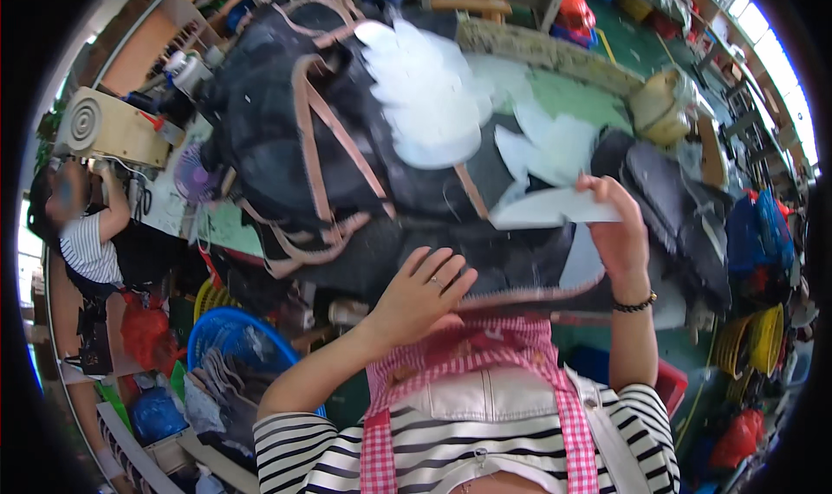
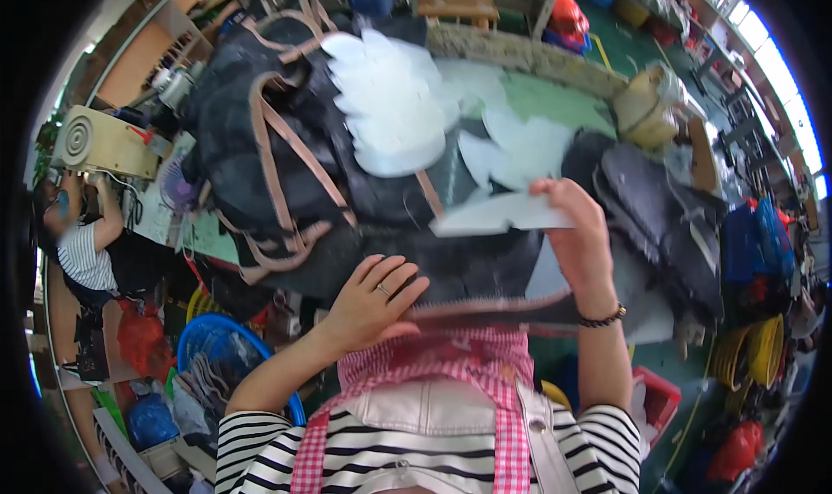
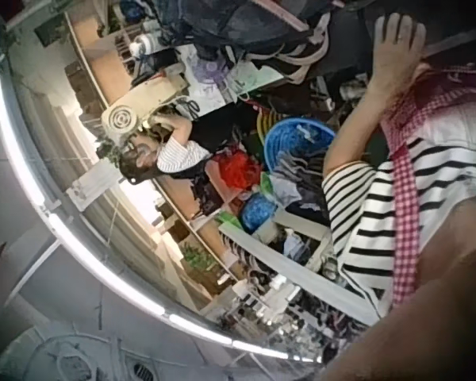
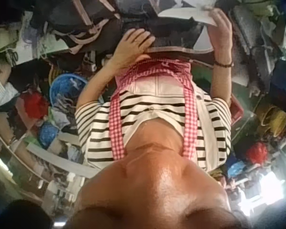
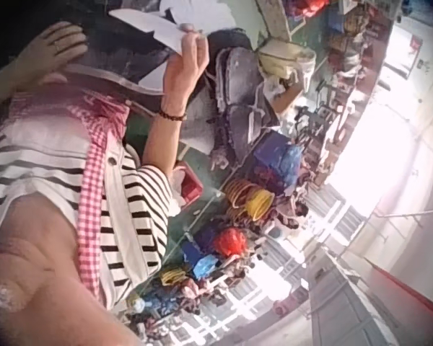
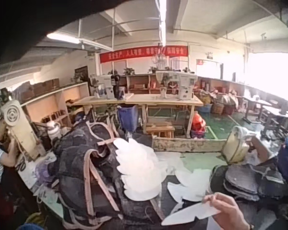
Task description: The person assembles slippers by hand in a factory setting. They insert white foam insoles into black slipper uppers and then attach grey fuzzy lining pieces to the interior of the uppers. The person handles the components one at a time, repeatedly picking up parts from the table and a blue basket, aligning them, and pressing them together.
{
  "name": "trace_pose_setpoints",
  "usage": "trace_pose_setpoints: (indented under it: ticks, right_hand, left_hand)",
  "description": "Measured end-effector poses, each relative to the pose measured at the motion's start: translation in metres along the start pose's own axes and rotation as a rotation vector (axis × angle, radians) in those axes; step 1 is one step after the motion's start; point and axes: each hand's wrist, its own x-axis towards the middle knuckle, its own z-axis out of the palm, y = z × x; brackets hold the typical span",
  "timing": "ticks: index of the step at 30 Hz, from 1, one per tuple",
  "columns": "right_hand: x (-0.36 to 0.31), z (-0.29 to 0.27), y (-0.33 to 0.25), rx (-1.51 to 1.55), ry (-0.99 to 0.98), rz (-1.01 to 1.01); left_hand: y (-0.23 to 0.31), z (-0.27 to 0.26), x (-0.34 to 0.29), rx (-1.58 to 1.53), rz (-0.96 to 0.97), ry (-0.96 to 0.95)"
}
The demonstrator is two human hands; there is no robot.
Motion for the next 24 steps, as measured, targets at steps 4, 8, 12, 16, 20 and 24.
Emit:
trace_pose_setpoints:
  ticks: [4,8,12,16,20,24]
  right_hand:
    - [-0.017,0.037,0.033,0.026,0.129,0.174]
    - [-0.023,0.049,0.048,-0.004,0.071,0.313]
    - [-0.028,0.064,0.049,-0.229,0.051,0.114]
    - [-0.030,0.066,0.052,-0.492,-0.139,0.167]
    - [-0.028,0.078,0.058,-0.970,-0.349,-0.005]
    - [-0.031,0.086,0.059,-1.181,-0.425,-0.024]
  left_hand:
    - [0.014,0.035,-0.025,0.159,0.014,0.016]
    - [0.012,0.028,-0.008,0.104,-0.011,-0.107]
    - [0.001,0.014,0.001,-0.286,-0.237,-0.040]
    - [0.009,-0.014,-0.004,-1.462,-0.882,0.352]
    - [0.019,-0.010,-0.012,-0.576,-0.690,0.371]
    - [0.033,0.006,-0.017,-0.471,-0.751,0.402]
